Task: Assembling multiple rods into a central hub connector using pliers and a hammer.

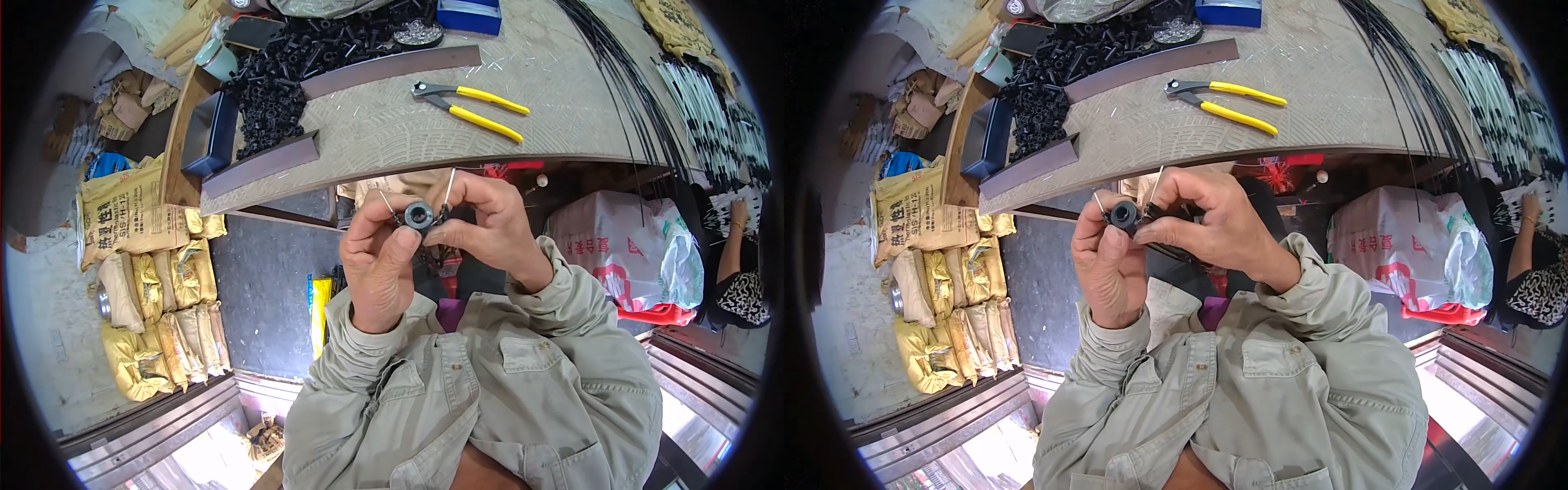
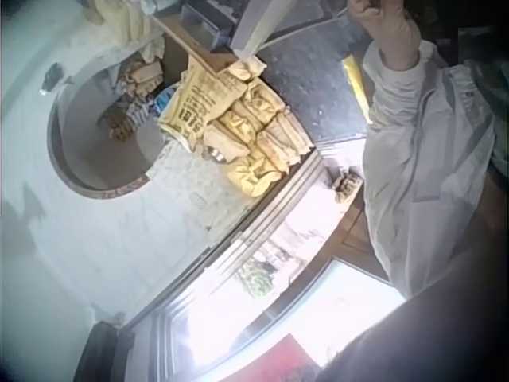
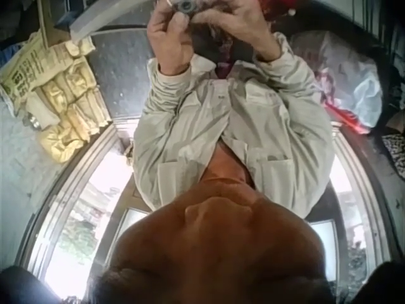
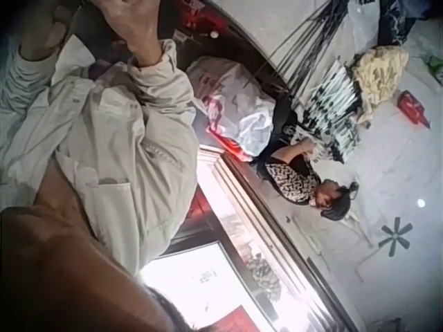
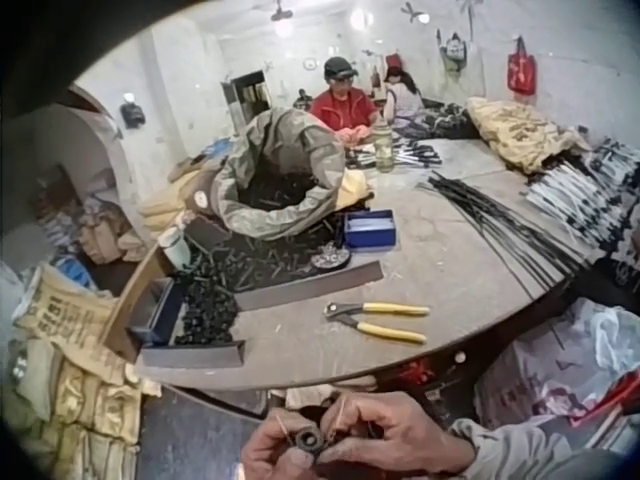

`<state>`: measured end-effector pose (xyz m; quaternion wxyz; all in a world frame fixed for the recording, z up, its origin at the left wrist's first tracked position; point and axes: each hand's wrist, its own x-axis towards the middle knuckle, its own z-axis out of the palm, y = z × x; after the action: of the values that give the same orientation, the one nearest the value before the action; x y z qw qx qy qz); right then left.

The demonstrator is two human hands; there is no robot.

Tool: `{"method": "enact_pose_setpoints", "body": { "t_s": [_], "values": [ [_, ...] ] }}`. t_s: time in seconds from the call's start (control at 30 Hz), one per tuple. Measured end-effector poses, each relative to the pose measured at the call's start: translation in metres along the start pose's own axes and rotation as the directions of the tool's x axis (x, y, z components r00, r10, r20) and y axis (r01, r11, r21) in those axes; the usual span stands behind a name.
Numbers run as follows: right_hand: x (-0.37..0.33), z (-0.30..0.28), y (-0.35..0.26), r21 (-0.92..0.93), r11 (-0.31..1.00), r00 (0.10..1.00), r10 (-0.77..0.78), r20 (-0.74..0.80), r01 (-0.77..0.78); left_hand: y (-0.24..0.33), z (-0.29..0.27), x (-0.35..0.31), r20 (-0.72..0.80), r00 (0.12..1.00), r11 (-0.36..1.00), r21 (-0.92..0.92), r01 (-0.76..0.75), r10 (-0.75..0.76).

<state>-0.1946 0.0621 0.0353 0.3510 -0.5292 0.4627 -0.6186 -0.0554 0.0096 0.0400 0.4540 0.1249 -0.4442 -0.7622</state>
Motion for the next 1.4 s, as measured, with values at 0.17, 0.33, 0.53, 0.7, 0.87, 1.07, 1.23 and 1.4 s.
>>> {"method": "enact_pose_setpoints", "body": {
  "t_s": [0.17,0.33,0.53,0.7,0.87,1.07,1.23,1.4],
  "values": [
    [0.006,0.009,-0.006,-0.144,0.960,0.959,-0.213,0.187,0.242,0.008,-0.008,-0.010,0.069,0.998,0.992,0.124,-0.011,0.003],
    [0.013,0.009,0.003,0.122,0.993,0.967,-0.028,0.254,-0.003,0.009,-0.019,-0.008,0.104,0.993,0.991,0.131,0.034,-0.048],
    [0.010,0.006,0.001,0.289,0.924,0.903,0.114,0.415,-0.249,0.005,-0.026,-0.016,0.137,0.989,0.996,0.065,0.054,-0.062],
    [0.022,0.003,0.002,0.108,0.960,0.865,0.181,0.468,-0.259,0.003,-0.027,-0.020,0.089,0.996,0.999,0.045,0.026,-0.030],
    [0.001,0.024,0.016,0.074,0.996,0.997,0.042,0.069,-0.047,0.000,-0.046,-0.022,0.097,0.993,0.997,0.041,0.060,-0.064],
    [-0.026,0.060,0.026,-0.594,0.733,0.846,-0.510,-0.158,0.332,-0.007,-0.042,-0.026,-0.035,0.997,0.997,0.025,0.076,-0.075],
    [-0.024,0.062,0.028,-0.601,0.750,0.870,-0.461,-0.178,0.274,-0.014,-0.040,-0.033,-0.177,0.984,1.000,0.010,0.020,-0.018],
    [-0.018,0.059,0.038,-0.525,0.814,0.901,-0.392,-0.184,0.247,-0.020,-0.040,-0.040,-0.284,0.959,0.992,0.127,0.024,0.013]
  ]
}}
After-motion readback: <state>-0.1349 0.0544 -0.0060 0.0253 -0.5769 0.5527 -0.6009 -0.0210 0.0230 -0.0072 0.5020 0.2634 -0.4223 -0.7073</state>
